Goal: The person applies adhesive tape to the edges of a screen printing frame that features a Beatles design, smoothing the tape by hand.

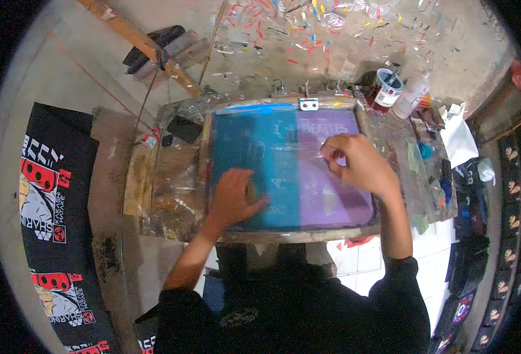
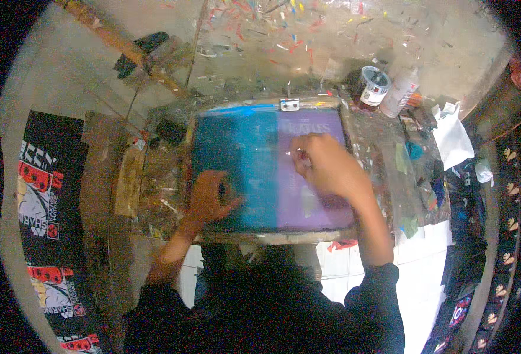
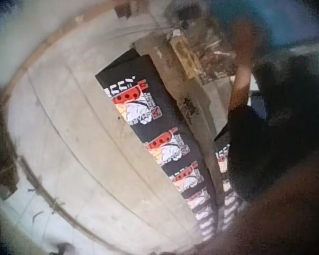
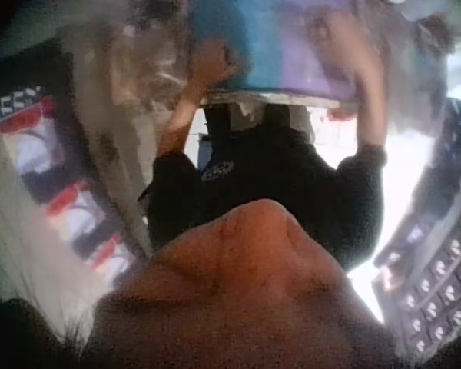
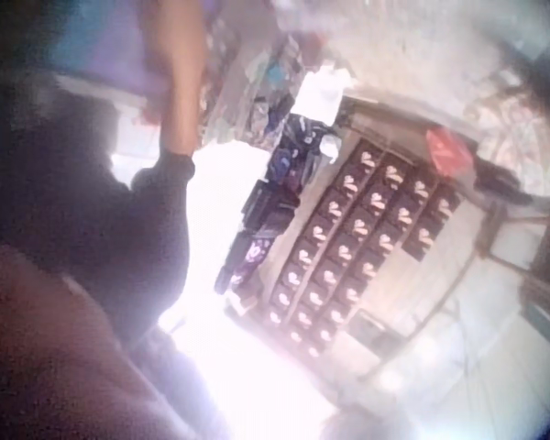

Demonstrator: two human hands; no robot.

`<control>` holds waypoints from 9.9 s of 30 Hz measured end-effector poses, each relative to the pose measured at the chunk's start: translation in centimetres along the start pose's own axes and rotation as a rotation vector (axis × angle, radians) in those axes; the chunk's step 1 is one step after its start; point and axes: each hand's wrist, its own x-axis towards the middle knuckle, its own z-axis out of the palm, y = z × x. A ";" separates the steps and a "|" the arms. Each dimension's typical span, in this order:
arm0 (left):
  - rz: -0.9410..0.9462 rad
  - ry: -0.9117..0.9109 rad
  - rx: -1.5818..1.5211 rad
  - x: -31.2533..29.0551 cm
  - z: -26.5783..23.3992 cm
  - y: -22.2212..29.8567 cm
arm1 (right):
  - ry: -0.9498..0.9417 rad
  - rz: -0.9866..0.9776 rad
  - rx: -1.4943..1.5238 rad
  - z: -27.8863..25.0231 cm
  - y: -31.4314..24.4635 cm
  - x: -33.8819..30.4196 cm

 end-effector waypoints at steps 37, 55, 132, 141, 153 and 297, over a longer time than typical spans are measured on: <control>-0.457 -0.078 -0.542 12.9 9.1 -8.4 | 0.486 0.419 0.419 12.2 17.8 4.3; -0.298 -0.131 -0.787 10.9 10.5 -6.7 | 0.378 0.391 0.200 12.9 17.0 3.6; 0.258 -0.097 -0.075 13.2 12.0 -3.6 | 0.131 0.010 -0.315 14.5 12.5 4.3; 0.368 -0.135 -0.161 13.9 13.3 -5.9 | 0.166 -0.103 -0.141 15.1 17.4 4.8; 0.303 -0.338 -0.310 14.1 11.3 -9.3 | -0.051 -0.230 -0.286 11.4 19.1 5.6; -0.420 0.244 0.078 -8.4 -7.0 -2.2 | 0.079 0.114 -0.302 17.8 1.8 -8.2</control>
